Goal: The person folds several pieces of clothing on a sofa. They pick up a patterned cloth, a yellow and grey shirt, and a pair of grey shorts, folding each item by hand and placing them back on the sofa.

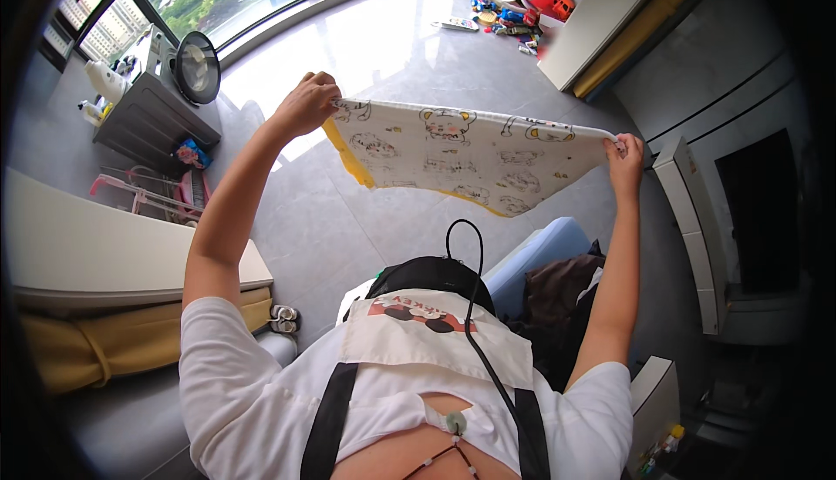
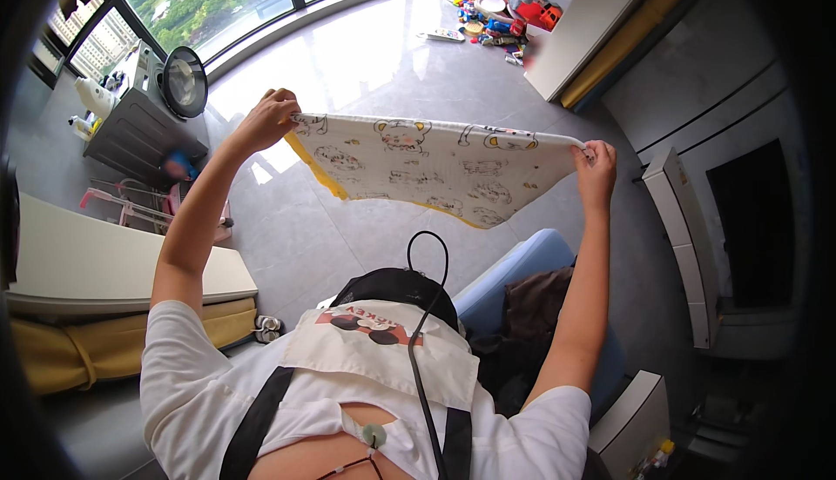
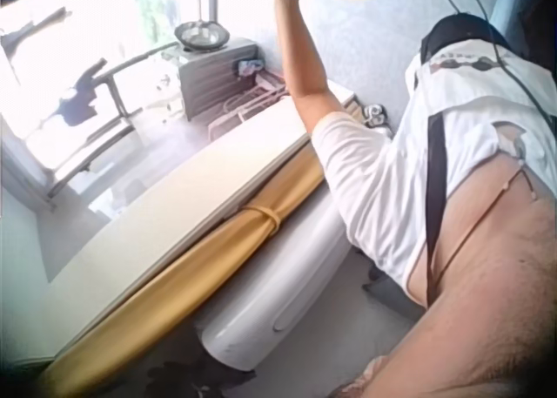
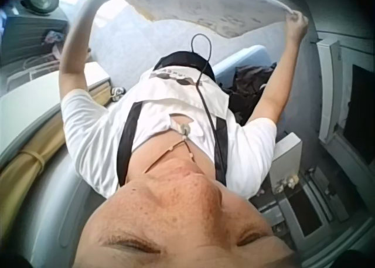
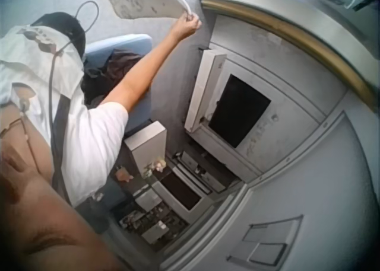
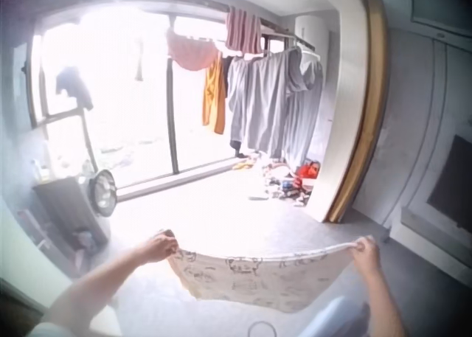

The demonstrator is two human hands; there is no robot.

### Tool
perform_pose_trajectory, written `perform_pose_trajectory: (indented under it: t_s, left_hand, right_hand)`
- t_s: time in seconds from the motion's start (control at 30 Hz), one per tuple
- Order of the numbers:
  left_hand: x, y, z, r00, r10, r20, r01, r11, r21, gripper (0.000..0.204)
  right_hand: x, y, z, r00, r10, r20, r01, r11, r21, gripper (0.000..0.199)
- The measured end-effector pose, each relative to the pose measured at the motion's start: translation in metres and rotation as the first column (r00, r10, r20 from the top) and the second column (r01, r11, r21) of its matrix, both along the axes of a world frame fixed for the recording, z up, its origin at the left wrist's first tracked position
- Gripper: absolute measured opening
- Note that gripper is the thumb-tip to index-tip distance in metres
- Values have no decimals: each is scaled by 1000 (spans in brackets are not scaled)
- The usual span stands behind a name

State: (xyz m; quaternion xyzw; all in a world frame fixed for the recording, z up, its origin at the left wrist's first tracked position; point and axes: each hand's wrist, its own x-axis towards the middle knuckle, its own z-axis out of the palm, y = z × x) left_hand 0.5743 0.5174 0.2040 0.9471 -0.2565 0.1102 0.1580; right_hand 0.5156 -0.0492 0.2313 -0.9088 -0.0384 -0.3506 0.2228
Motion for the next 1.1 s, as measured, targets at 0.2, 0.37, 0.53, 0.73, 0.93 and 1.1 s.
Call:
perform_pose_trajectory:
  t_s: [0.2,0.37,0.53,0.73,0.93,1.1]
  left_hand:
    - [-16,13,-6,914,-184,-361,-217,532,-819,16]
    - [-64,-23,14,968,205,144,84,275,-958,17]
    - [-82,-37,65,608,626,488,321,369,-872,25]
    - [-44,-30,77,686,437,582,611,89,-786,33]
    - [-14,-127,63,868,379,321,345,6,-939,27]
    - [-41,-184,69,907,131,400,378,165,-911,29]
  right_hand:
    - [-15,15,-4,999,-5,40,-13,901,433,36]
    - [-52,60,28,827,-233,512,18,921,390,34]
    - [-78,89,97,608,-306,733,-115,879,463,48]
    - [-40,95,97,699,-165,696,-565,470,678,47]
    - [32,144,68,547,388,741,-779,-87,621,42]
    - [16,233,71,806,365,467,-577,307,757,44]
